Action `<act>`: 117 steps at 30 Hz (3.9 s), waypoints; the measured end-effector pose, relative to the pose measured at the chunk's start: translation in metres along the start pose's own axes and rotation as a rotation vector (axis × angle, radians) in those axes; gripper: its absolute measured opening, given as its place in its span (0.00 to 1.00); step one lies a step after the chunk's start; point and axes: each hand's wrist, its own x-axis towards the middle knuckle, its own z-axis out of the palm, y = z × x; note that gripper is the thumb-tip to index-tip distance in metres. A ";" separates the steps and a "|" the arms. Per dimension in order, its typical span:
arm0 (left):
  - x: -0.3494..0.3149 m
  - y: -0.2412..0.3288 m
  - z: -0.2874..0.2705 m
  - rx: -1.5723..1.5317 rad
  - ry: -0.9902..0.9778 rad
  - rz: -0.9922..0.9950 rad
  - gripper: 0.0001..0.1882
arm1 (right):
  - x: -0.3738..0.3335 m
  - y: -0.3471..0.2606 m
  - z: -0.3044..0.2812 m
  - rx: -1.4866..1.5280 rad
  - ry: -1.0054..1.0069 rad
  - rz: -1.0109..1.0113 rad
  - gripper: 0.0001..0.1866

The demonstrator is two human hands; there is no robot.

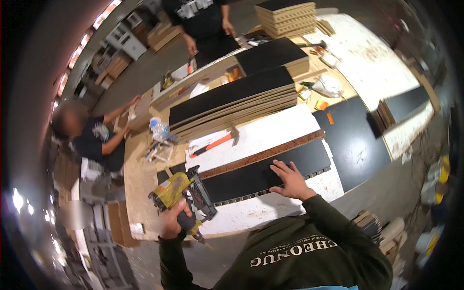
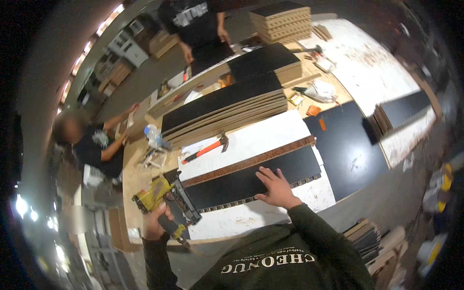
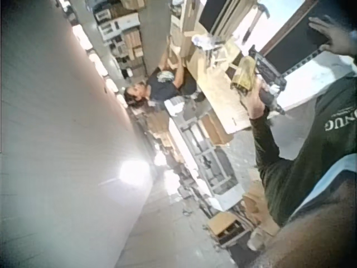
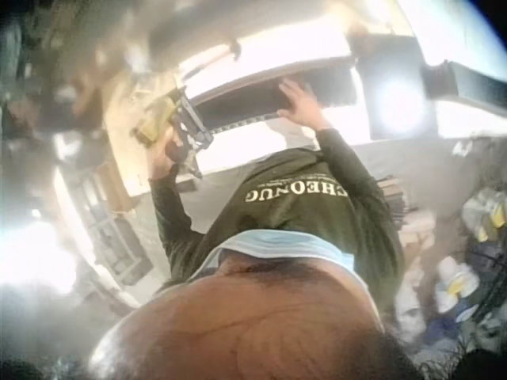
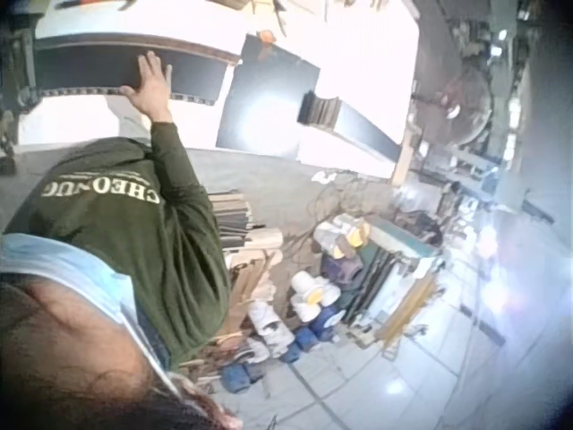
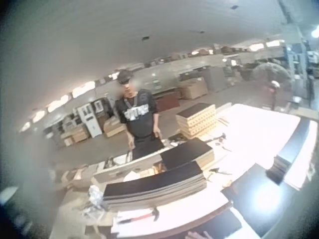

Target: The person positions wooden pieces onto a panel and fastens them using a hammer and a pneumatic nail gun on a workbench.

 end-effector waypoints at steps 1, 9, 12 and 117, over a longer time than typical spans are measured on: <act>-0.002 -0.004 -0.003 0.153 0.057 0.057 0.15 | -0.006 0.007 -0.003 0.024 0.012 0.051 0.39; -0.019 -0.147 -0.113 0.223 0.359 -0.100 0.13 | -0.073 0.057 -0.045 0.142 0.423 0.303 0.25; -0.030 -0.227 -0.154 0.777 0.521 -0.279 0.30 | -0.072 0.074 -0.050 0.094 0.514 0.352 0.26; 0.058 -0.305 -0.111 0.674 0.628 0.100 0.08 | -0.077 0.175 -0.029 0.669 0.287 0.414 0.26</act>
